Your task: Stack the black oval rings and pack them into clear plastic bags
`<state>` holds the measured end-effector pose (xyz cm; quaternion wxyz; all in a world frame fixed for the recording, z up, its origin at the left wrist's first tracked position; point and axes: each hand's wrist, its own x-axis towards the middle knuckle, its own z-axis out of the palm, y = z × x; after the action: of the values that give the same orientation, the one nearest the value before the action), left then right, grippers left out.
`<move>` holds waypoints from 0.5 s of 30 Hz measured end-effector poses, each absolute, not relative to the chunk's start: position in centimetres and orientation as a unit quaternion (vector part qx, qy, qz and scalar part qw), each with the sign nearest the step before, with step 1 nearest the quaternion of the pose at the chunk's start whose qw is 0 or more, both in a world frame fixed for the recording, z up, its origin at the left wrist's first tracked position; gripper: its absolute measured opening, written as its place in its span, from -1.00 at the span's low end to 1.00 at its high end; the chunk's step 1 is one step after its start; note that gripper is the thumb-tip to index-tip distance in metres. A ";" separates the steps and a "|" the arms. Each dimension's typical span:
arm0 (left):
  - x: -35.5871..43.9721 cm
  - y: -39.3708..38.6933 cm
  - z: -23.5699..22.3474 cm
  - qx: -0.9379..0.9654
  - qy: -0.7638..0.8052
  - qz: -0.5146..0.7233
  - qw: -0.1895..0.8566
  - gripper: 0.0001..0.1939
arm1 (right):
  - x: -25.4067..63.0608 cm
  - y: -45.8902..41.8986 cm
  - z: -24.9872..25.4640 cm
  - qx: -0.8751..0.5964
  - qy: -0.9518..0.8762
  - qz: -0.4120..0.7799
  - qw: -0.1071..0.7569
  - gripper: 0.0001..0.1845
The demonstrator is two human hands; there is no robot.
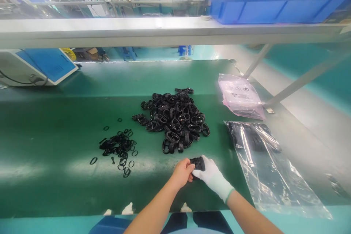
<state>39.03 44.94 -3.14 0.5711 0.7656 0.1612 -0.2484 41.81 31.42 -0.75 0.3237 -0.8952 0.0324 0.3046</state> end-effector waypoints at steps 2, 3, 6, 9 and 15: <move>39.4 46.2 -1.8 0.809 0.161 -0.208 0.526 -0.83 | 41.7 31.6 -1.0 -0.897 0.038 0.310 0.312 -0.16; 39.9 47.1 -0.9 0.851 0.157 -0.161 0.474 -0.86 | 41.7 31.6 -1.0 -0.896 0.041 0.316 0.309 -0.15; 42.0 50.3 1.7 0.970 0.090 -0.017 0.224 -0.79 | 41.8 31.5 -0.9 -0.889 0.046 0.327 0.316 -0.14; 44.4 52.9 3.3 0.993 -0.010 -0.047 0.106 -0.70 | 41.8 31.5 -0.7 -0.886 0.046 0.330 0.323 -0.14; 43.1 53.3 4.0 0.970 0.003 -0.071 0.233 -0.94 | 41.7 31.4 -0.9 -0.890 0.045 0.321 0.322 -0.15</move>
<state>43.08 53.29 3.96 0.2326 0.9700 0.0030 -0.0708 41.70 31.37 -0.91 0.3218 -0.8896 0.0451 0.3210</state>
